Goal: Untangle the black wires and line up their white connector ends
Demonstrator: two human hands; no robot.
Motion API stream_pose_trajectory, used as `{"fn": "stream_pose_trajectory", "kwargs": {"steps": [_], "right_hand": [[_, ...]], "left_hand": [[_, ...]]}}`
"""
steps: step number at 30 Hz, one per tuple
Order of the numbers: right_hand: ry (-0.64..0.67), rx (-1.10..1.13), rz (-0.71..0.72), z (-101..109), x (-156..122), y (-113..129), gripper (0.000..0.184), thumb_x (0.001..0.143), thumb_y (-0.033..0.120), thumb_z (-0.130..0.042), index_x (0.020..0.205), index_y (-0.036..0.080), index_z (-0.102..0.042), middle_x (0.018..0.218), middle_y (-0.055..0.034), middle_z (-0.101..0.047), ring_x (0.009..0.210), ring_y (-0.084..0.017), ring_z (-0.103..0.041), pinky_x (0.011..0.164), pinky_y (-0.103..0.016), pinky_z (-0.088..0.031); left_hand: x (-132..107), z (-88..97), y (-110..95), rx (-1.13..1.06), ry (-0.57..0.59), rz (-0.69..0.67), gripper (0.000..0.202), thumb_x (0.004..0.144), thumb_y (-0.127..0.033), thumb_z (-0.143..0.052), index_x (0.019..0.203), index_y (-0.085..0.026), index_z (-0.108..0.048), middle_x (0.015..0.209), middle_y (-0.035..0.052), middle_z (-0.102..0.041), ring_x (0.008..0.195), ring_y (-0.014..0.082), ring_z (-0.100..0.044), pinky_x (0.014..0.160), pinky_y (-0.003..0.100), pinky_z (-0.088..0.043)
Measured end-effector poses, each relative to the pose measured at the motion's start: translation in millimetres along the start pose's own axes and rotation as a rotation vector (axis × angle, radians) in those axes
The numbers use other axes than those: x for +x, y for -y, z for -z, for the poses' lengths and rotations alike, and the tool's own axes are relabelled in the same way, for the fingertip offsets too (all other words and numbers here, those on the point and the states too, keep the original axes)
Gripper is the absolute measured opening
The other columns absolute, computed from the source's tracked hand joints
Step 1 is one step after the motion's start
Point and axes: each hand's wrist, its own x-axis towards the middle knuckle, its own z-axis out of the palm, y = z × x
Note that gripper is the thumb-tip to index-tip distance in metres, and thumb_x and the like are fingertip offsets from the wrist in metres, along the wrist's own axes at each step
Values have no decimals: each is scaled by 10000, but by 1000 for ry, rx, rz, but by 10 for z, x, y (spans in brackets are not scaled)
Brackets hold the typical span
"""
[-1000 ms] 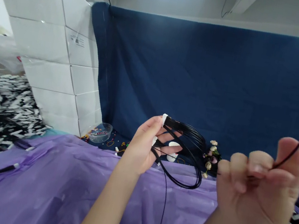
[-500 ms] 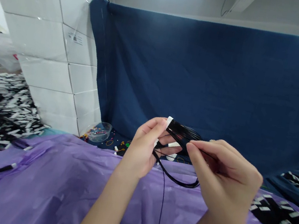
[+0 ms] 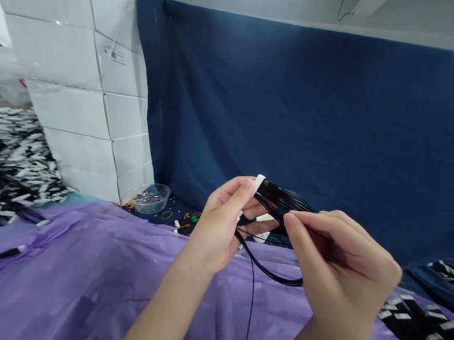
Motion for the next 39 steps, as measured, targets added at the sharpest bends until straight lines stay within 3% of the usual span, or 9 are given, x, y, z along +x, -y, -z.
{"fn": "stream_pose_trajectory", "kwargs": {"steps": [6,15,20,35,39], "right_hand": [[9,-60,35,-18,-11,22,88,762,107,-688,754,191,-711,631,23,-589,522,-68,-459,453,-228,-332],[17,-205,105,-105,-9,30,91,782,99,-662,770,181,-699,657,24,-589,557,-65,-487,509,-218,-378],[21,-247,118,-151,9,31,72,806,127,-651,769,180,-682,688,18,-599,589,-72,-511,536,-214,-398],[40,-201,90,-193,13,-24,89,834,127,-628,795,182,-686,703,11,-604,605,-83,-528,539,-221,-406],[72,-132,21,-163,15,-42,65,816,153,-661,857,195,-689,779,4,-631,668,-98,-559,590,-230,-453]], "left_hand": [[4,13,4,-5,6,-6,152,841,-328,-646,850,-179,-616,758,-5,-602,634,72,-539,642,205,-550],[20,15,-7,-4,-5,-8,168,831,-340,-657,793,-187,-597,599,-46,-488,531,69,-463,558,210,-532],[8,2,9,1,-5,4,179,829,-339,-660,783,-177,-598,674,-21,-554,570,67,-493,503,156,-473],[26,2,34,-59,3,48,186,807,-332,-689,770,-177,-593,595,-50,-499,556,78,-527,550,206,-534],[48,16,19,-68,-26,29,165,824,-304,-675,795,-163,-594,651,-28,-580,576,78,-564,599,224,-562]]}}
